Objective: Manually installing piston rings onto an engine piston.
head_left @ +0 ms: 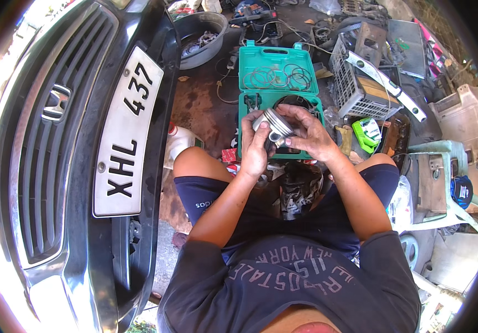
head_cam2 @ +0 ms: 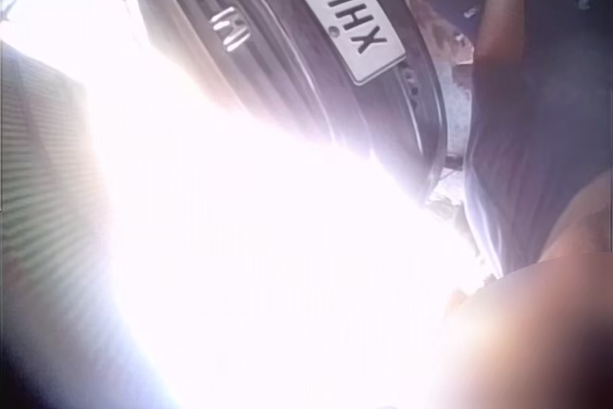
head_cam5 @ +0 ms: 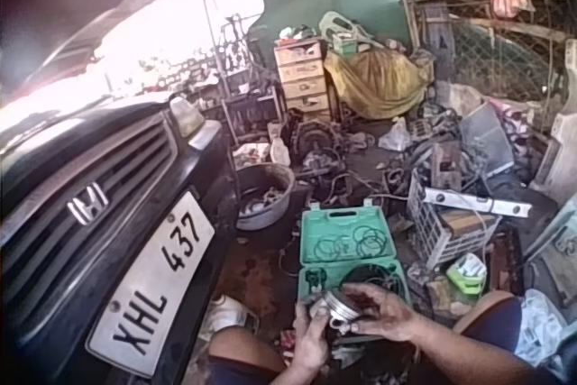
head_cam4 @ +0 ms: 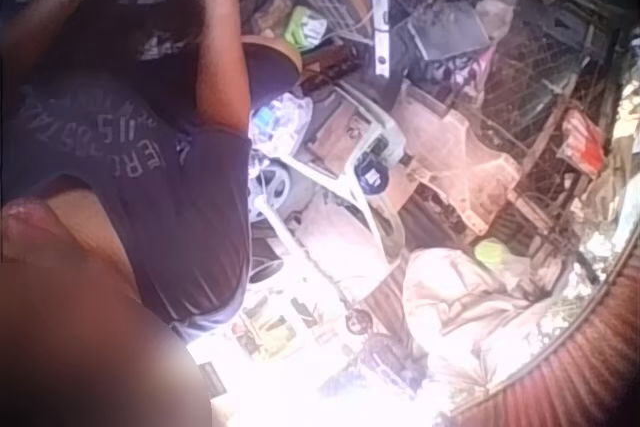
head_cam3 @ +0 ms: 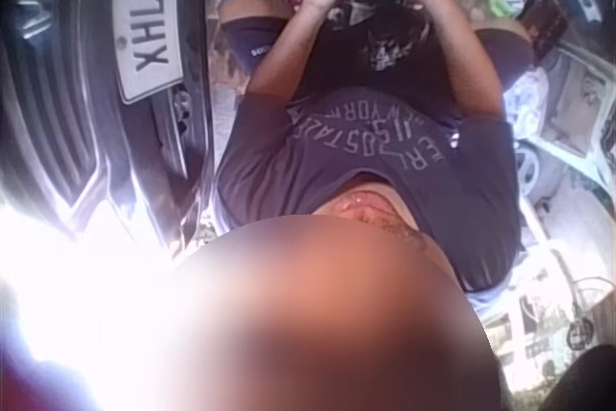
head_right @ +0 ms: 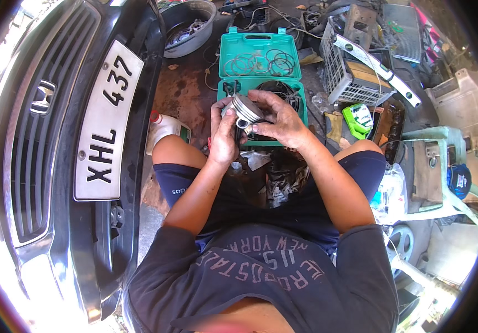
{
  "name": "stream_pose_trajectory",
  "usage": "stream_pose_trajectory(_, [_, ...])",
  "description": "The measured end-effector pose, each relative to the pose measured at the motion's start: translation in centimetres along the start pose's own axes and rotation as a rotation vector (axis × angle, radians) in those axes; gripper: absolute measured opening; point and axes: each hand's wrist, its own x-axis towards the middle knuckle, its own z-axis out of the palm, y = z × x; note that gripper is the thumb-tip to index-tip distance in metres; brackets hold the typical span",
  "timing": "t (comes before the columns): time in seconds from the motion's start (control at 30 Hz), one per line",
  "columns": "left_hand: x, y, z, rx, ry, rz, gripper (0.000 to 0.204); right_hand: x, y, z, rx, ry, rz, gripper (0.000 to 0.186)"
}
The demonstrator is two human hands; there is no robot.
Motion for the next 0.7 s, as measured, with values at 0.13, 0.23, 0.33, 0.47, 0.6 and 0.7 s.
stream_pose_trajectory(0.13, [-0.1,0.0,0.5,0.114,-0.024,0.050,0.045,0.0,-0.4,-0.7,-0.018,-0.040,0.021,0.075])
stream_pose_trajectory(0.23, [-0.1,0.4,0.6,0.111,-0.037,0.077,0.044,0.0,-0.4,-0.9,-0.021,-0.048,0.042,0.075])
stream_pose_trajectory(0.33, [-0.1,0.3,0.1,0.141,-0.095,0.080,0.044,0.0,-0.7,-0.9,-0.016,-0.049,0.068,0.075])
stream_pose_trajectory(0.47, [-0.2,0.7,-0.5,0.100,-0.181,-0.016,0.050,0.0,-1.0,-0.9,-0.059,-0.055,0.109,0.075])
stream_pose_trajectory(0.6, [0.1,0.5,-0.5,0.303,-0.234,0.269,0.067,-0.2,-1.2,-1.1,-0.090,-0.079,0.067,0.076])
stream_pose_trajectory(0.7, [0.0,1.0,-0.8,0.483,-0.284,0.319,0.068,-0.2,-1.2,-1.1,-0.161,-0.115,0.019,0.077])
